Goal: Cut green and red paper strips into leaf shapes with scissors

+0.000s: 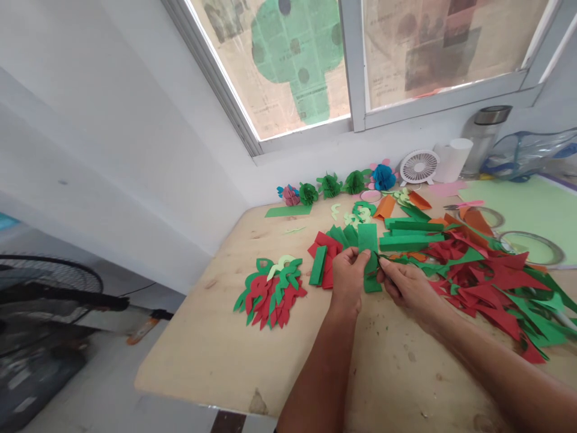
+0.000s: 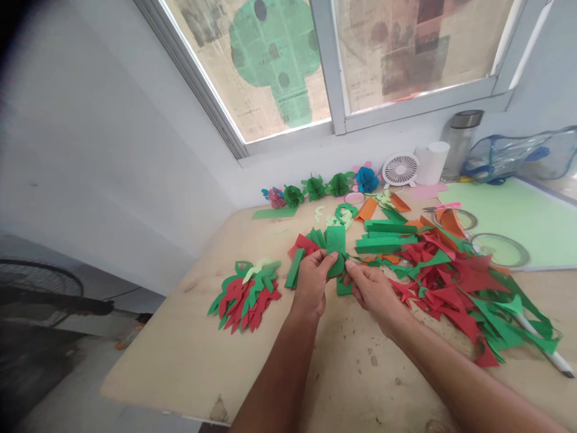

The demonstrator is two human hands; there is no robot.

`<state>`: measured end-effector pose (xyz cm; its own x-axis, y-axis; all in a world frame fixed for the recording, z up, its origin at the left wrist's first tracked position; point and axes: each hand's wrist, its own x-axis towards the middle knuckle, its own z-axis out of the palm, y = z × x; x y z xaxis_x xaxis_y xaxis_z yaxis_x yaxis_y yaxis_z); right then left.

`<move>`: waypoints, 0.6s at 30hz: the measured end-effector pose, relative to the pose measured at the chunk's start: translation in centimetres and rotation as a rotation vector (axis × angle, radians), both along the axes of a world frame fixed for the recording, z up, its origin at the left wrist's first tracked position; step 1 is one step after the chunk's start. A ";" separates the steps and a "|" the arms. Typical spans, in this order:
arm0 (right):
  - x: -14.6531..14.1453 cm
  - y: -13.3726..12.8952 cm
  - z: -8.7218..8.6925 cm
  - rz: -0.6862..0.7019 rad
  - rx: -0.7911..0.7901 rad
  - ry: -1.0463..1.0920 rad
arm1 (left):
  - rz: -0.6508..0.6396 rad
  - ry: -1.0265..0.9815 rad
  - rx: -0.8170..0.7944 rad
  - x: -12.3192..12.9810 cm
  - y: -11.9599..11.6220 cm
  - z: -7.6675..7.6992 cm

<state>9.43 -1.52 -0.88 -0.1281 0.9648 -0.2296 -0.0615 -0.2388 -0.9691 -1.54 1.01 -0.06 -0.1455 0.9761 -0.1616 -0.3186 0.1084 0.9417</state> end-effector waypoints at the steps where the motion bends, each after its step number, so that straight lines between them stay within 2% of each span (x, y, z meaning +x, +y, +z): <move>1: 0.0 0.0 0.0 0.005 0.008 -0.008 | -0.014 0.009 0.008 -0.1 0.0 0.0; 7: 0.2 0.2 -0.2 0.012 0.010 0.012 | -0.064 0.049 0.000 -0.2 -0.1 0.3; 18: 0.1 0.0 0.3 -0.006 -0.012 0.027 | -0.014 0.034 -0.012 0.0 -0.1 0.3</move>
